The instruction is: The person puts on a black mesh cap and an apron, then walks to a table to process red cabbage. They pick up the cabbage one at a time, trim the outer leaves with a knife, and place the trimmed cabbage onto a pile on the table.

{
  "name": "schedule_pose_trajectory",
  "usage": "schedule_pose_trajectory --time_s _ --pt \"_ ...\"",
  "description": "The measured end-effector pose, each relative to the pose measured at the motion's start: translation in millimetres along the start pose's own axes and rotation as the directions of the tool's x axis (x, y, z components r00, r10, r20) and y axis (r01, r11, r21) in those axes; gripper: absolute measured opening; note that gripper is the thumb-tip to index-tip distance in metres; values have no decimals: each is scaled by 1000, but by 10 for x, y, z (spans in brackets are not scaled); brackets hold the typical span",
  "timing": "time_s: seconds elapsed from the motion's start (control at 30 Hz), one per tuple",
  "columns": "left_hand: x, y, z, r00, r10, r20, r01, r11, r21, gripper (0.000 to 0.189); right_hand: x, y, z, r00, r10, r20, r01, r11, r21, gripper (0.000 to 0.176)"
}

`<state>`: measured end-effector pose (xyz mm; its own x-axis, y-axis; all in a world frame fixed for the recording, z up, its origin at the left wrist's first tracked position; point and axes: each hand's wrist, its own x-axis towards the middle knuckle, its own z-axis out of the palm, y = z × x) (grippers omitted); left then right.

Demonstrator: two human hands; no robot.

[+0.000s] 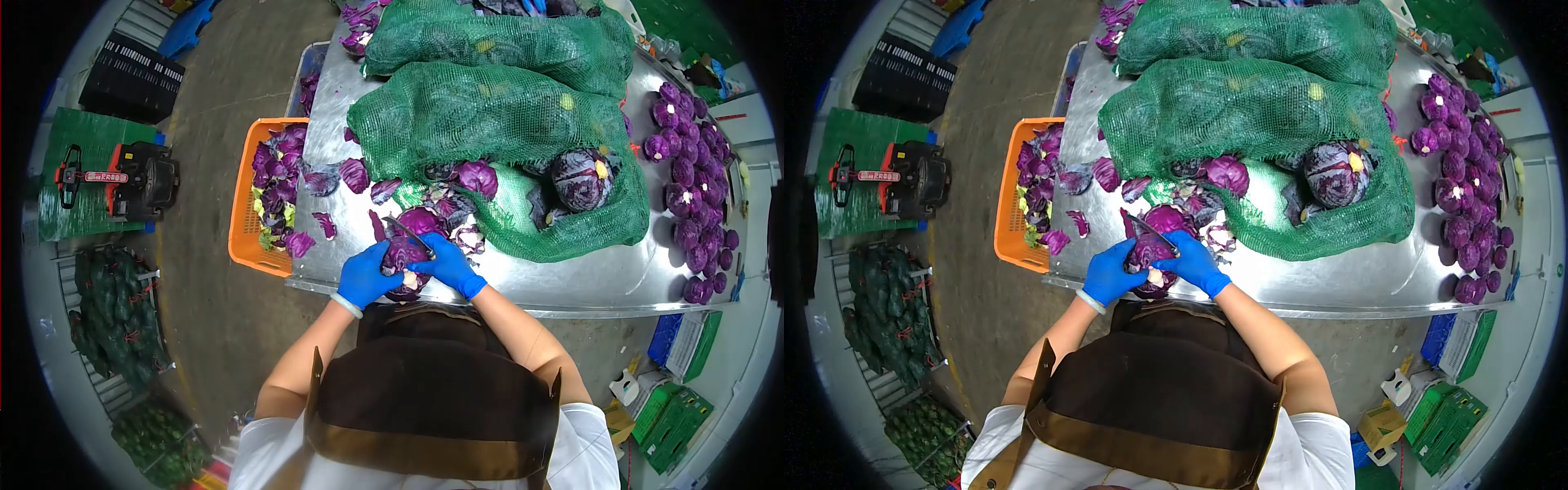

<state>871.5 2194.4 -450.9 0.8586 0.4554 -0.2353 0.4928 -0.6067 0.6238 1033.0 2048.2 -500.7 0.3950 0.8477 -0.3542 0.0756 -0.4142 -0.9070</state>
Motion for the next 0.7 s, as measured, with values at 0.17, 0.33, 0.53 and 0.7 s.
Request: schedule_pose_trajectory --time_s 0.17,0.33,0.53,0.7 --pt "8 -95 135 998 -62 -15 64 986 154 64 0 -22 9 1000 -1 -4 0 999 -33 68" --pt "98 -392 216 958 71 -278 -91 994 -61 49 19 45 0 998 18 53 -19 1000 16 71" --pt "355 -1094 495 961 -178 -212 137 971 -196 38 -26 17 83 995 -92 49 95 994 -51 72" --pt "280 -774 324 834 -123 -538 39 985 -165 58 -117 145 -34 999 -23 32 20 996 90 57"
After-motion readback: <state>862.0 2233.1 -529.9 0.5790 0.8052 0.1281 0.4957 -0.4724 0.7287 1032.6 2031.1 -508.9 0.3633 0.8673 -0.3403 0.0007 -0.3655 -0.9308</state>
